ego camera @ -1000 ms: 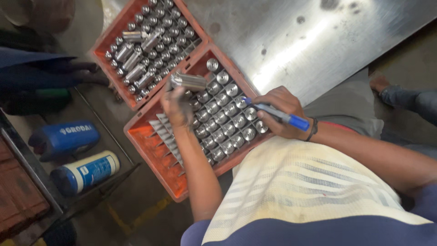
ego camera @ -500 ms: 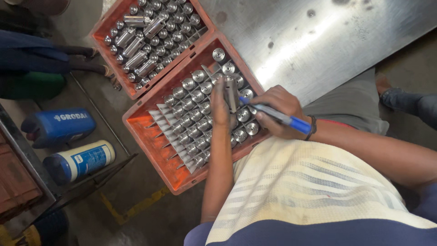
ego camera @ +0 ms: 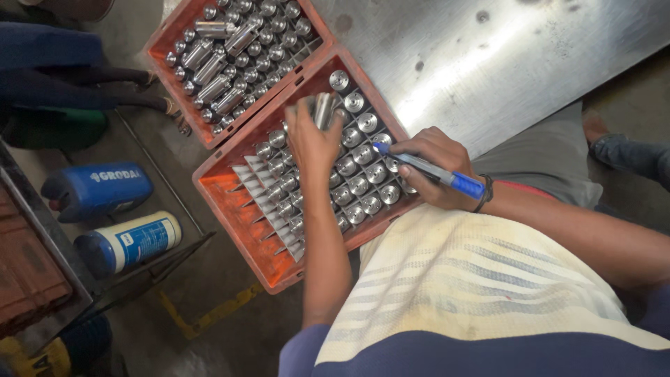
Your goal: The person repeatedly picks up small cylindrical metal parts from an orange crate, marks each with a blue marker, and returns them to the crate. The process is continuous and repetitive throughout the clip.
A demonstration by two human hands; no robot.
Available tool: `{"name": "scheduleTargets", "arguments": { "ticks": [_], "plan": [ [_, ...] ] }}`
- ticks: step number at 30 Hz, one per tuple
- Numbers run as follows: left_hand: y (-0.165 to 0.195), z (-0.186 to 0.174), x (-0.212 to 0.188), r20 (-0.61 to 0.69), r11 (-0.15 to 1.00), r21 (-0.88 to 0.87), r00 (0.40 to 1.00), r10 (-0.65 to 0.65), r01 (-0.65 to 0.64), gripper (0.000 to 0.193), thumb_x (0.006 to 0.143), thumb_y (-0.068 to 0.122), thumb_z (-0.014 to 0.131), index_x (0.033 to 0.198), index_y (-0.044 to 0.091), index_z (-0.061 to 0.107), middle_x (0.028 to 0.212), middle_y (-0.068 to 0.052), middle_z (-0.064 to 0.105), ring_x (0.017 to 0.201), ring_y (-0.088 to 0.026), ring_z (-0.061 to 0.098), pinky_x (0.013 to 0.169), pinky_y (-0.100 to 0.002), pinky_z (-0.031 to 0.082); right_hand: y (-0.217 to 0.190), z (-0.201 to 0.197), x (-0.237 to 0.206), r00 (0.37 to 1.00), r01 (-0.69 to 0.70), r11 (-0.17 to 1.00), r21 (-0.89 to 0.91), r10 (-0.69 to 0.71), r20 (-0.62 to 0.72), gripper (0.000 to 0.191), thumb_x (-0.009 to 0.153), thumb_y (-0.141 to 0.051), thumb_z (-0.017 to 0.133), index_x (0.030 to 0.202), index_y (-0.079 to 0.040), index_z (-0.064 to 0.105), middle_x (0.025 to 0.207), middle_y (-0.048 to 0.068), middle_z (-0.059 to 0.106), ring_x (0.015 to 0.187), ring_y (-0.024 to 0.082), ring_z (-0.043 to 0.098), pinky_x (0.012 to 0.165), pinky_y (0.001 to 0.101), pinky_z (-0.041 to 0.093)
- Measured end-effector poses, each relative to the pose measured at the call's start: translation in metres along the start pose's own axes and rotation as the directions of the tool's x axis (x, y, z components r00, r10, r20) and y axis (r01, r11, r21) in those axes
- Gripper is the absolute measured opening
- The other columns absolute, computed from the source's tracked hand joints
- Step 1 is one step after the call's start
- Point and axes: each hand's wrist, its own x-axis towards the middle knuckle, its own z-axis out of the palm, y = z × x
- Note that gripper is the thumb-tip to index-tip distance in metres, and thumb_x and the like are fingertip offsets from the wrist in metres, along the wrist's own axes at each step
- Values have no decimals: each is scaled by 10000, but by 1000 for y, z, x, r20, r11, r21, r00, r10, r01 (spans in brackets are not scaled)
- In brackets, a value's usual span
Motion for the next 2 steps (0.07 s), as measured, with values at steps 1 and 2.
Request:
{"name": "scheduleTargets", "arguments": {
  "ticks": [1,2],
  "plan": [
    [-6,-1,5,28,999,30,999,-32,31,497,822,332,827,1220,139,601,1147,-159,638,1022,-333,686,867,-489,575,0,0,2,1000,7,1000,3,-7,5,214,904,-91,707,1098,-1,694,871,126,687,767,243,649,732,361,495],
    [-10,0,10,57,997,59,997,-60,57,497,826,339,834,1244,176,622,1181,-126,644,1050,-319,699,898,-488,585,-1,-1,3,1000,12,1000,1,-12,7,219,905,-92,704,1104,-3,694,882,126,691,775,244,656,737,361,497]
  ]
}}
